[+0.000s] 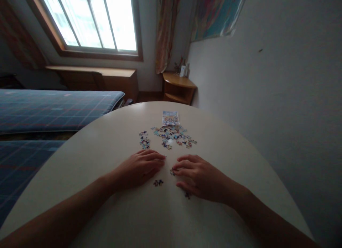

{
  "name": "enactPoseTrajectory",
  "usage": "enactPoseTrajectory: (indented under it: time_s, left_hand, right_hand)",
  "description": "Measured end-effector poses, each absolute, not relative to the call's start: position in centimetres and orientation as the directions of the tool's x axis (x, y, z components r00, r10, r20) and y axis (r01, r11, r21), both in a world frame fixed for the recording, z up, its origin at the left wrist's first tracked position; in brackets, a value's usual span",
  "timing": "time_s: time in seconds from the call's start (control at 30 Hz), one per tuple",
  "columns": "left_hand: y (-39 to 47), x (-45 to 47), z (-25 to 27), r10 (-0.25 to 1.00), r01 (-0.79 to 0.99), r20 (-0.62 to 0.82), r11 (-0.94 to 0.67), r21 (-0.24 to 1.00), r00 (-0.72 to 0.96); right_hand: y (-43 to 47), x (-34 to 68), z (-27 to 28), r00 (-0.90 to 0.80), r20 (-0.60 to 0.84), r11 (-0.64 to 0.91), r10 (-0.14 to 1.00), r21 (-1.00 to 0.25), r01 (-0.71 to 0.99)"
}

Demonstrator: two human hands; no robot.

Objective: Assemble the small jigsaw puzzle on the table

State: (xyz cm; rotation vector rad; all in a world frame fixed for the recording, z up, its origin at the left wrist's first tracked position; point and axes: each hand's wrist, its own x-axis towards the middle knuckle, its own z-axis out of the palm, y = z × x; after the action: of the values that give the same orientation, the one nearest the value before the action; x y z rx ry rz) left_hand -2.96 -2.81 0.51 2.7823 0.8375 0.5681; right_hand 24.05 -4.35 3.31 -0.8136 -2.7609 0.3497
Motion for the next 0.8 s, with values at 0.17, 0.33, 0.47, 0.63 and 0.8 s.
enactPoseTrajectory:
  time_s: [0.17, 0.33, 0.47, 0.63, 0.8]
  left_hand:
    - [-3.0, -2.9, 0.9, 0.574, 0.486, 0.306, -0.814, 0.319, 0.760]
    - [-3.2, -2.9, 1.2, 0.599, 0.504, 0.275, -0.792, 0.345, 0.752]
    - [-3.4, -2.8, 1.4, 0.602, 0.508, 0.222, -0.780, 0.365, 0.767]
    - [-3.4, -2.9, 1.4, 0.593, 0.493, 0.222, -0.784, 0.377, 0.774]
    - [-3.0, -3.1, 1.1, 0.594, 0.488, 0.265, -0.789, 0.374, 0.759]
  right_hand:
    - [-4.7, 24.0, 4.2, -0.819, 0.160, 0.816, 0.551, -0.311, 0.488]
    - [-4.6, 24.8, 5.3, -0.803, 0.138, 0.789, 0.579, -0.344, 0.509]
    - [-4.5, 25.4, 5.2, -0.792, 0.086, 0.765, 0.605, -0.338, 0.548]
    - [-4.4, 25.7, 4.9, -0.791, 0.072, 0.754, 0.608, -0.365, 0.546]
    - [-3.6, 25.7, 4.1, -0.691, 0.144, 0.695, 0.708, -0.311, 0.648]
